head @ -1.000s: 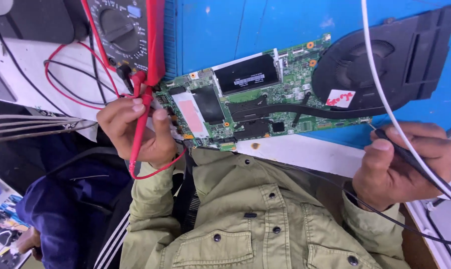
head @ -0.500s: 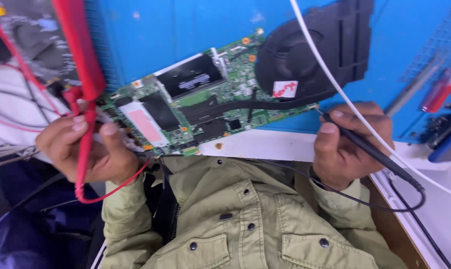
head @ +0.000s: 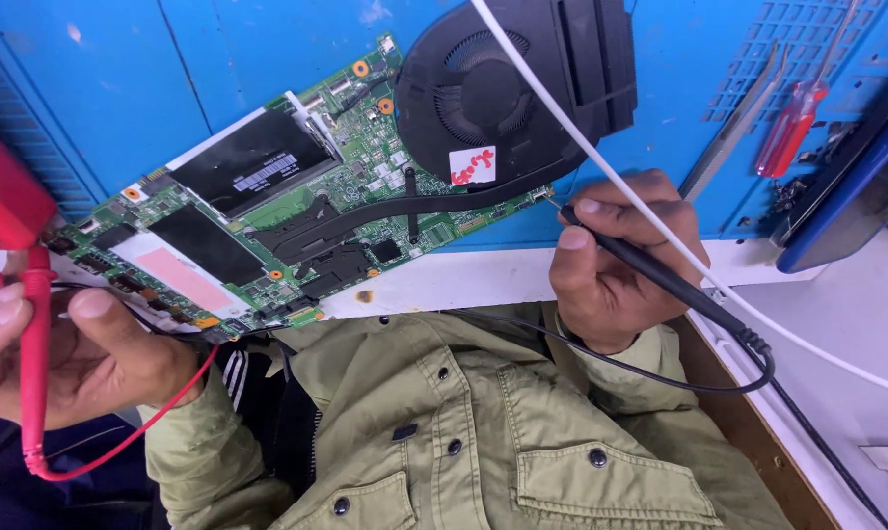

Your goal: Testing voltage on a laptop motherboard using a digital multimeter and probes.

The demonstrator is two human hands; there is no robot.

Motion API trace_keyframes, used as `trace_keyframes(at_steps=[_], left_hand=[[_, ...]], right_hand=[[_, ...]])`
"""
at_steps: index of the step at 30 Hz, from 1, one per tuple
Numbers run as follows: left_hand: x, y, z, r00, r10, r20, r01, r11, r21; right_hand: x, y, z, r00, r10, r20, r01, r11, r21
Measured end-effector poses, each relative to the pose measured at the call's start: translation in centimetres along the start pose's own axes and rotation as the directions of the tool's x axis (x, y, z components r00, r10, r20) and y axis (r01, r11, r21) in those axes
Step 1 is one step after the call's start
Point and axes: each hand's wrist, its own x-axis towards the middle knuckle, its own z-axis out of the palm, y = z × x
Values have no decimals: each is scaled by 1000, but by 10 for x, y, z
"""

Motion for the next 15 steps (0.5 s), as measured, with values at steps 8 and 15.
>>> trace_keyframes(at_steps=[8, 15], left_hand=[[-1, -1, 4, 999, -20, -43, 20, 1000, 0], [-7, -9, -1, 999, 7, -51, -6, 1000, 27]], right_hand=[[0, 1, 1, 1000, -12, -13, 12, 1000, 14], [0, 3, 1, 1000, -24, -19, 24, 1000, 9]])
